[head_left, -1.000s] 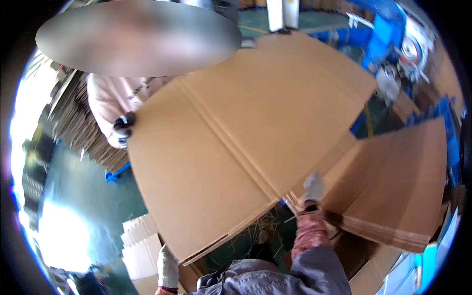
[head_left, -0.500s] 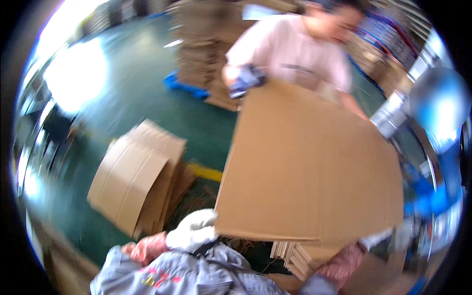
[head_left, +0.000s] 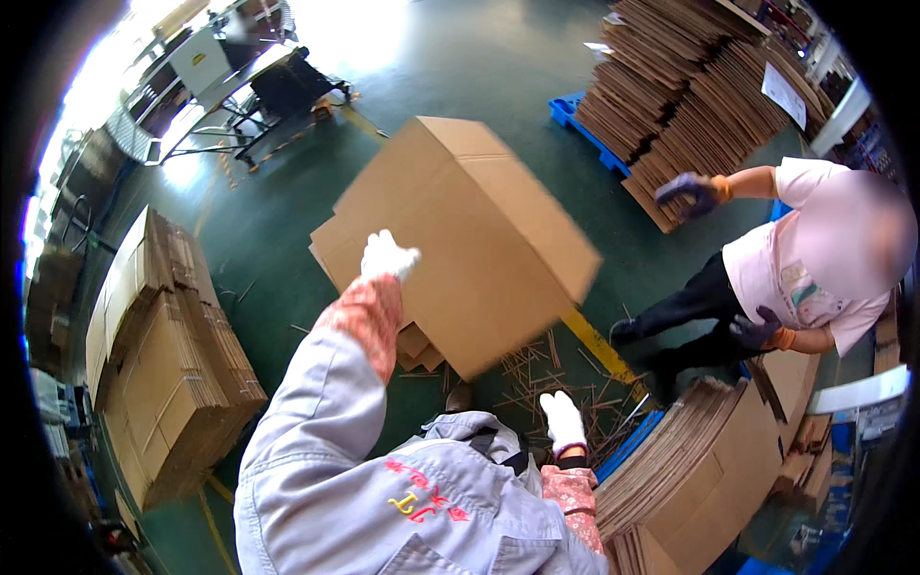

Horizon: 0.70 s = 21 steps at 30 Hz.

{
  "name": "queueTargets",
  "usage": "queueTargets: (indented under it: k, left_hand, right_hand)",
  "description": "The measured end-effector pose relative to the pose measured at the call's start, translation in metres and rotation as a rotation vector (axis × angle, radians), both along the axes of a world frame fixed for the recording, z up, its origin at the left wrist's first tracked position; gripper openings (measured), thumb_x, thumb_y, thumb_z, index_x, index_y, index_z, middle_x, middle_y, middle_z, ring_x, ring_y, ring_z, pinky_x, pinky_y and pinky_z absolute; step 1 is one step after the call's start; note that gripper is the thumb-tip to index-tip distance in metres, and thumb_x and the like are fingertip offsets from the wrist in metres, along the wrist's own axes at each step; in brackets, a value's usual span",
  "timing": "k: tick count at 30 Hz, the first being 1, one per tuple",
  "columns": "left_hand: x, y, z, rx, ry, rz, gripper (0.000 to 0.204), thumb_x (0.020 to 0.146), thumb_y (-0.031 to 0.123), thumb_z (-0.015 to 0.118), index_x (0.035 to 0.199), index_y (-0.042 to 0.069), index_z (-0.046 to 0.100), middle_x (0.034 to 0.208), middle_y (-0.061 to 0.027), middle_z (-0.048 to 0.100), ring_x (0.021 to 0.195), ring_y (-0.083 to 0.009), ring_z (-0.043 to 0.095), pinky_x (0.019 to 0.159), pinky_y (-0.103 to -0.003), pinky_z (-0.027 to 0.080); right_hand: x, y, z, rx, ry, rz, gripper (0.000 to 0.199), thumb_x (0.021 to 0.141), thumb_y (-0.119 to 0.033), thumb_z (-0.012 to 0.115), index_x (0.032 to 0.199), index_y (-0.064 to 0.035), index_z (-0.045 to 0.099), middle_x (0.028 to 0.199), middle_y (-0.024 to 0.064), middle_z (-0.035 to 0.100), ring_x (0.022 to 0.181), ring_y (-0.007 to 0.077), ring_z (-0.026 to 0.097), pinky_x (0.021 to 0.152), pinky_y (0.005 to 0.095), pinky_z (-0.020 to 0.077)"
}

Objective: The person folds flat cardboard sheets into box shapes and stacks them on a pile. They also pick up a stack of pre-folded boxes and place them on a pallet. The person wears gloves and works alongside another person in a warehouse.

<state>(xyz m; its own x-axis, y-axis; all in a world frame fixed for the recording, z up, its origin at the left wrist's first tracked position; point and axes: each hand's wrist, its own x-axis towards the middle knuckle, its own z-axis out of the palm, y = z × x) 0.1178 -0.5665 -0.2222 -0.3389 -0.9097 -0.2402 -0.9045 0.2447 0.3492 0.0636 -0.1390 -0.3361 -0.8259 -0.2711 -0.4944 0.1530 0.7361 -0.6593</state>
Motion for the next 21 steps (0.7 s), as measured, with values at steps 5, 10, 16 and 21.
queueTargets:
  k: [5,10,16,21]
  left_hand:
    - [0.029,0.067,-0.084,0.257,-0.038,-0.305,0.066,0.077,0.043,0.065,0.126,0.0,0.056,0.128,-0.024,0.056,0.123,-0.0352,0.052,0.103,-0.04,0.043]
    - [-0.018,0.167,-0.089,0.605,0.017,-0.738,0.06,0.084,0.042,0.064,0.125,-0.002,0.06,0.123,-0.0203,0.063,0.12,-0.03,0.056,0.101,-0.034,0.043]
    - [-0.104,0.18,-0.145,0.907,0.136,-0.689,0.042,0.086,0.029,0.067,0.12,0.005,0.065,0.099,-0.0024,0.067,0.079,-0.0123,0.059,0.068,-0.027,0.048]
    - [-0.144,0.252,-0.066,0.868,0.198,-0.872,0.037,0.087,0.026,0.062,0.118,0.005,0.066,0.088,0.0009,0.064,0.071,-0.0083,0.054,0.062,-0.024,0.044]
  right_hand:
    - [0.003,0.133,-0.037,-0.763,-0.517,-0.617,0.027,0.097,-0.03,0.047,0.12,-0.0204,0.058,0.086,-0.0012,0.058,0.071,0.0147,0.057,0.054,0.0361,0.0449]
    - [0.073,0.309,-0.067,-0.754,-0.074,-0.875,0.039,0.098,-0.028,0.035,0.134,-0.0203,0.044,0.102,0.0011,0.052,0.102,0.0213,0.051,0.09,0.0456,0.0423]
    - [0.107,0.324,-0.028,-1.159,0.632,-1.548,0.032,0.097,-0.039,0.044,0.12,-0.017,0.044,0.11,0.0065,0.052,0.102,0.0287,0.05,0.085,0.0427,0.0408]
    - [0.102,0.288,0.05,-0.953,0.809,-2.088,0.055,0.098,-0.024,0.047,0.147,-0.0069,0.031,0.146,0.0147,0.04,0.132,0.0324,0.041,0.108,0.0465,0.0313]
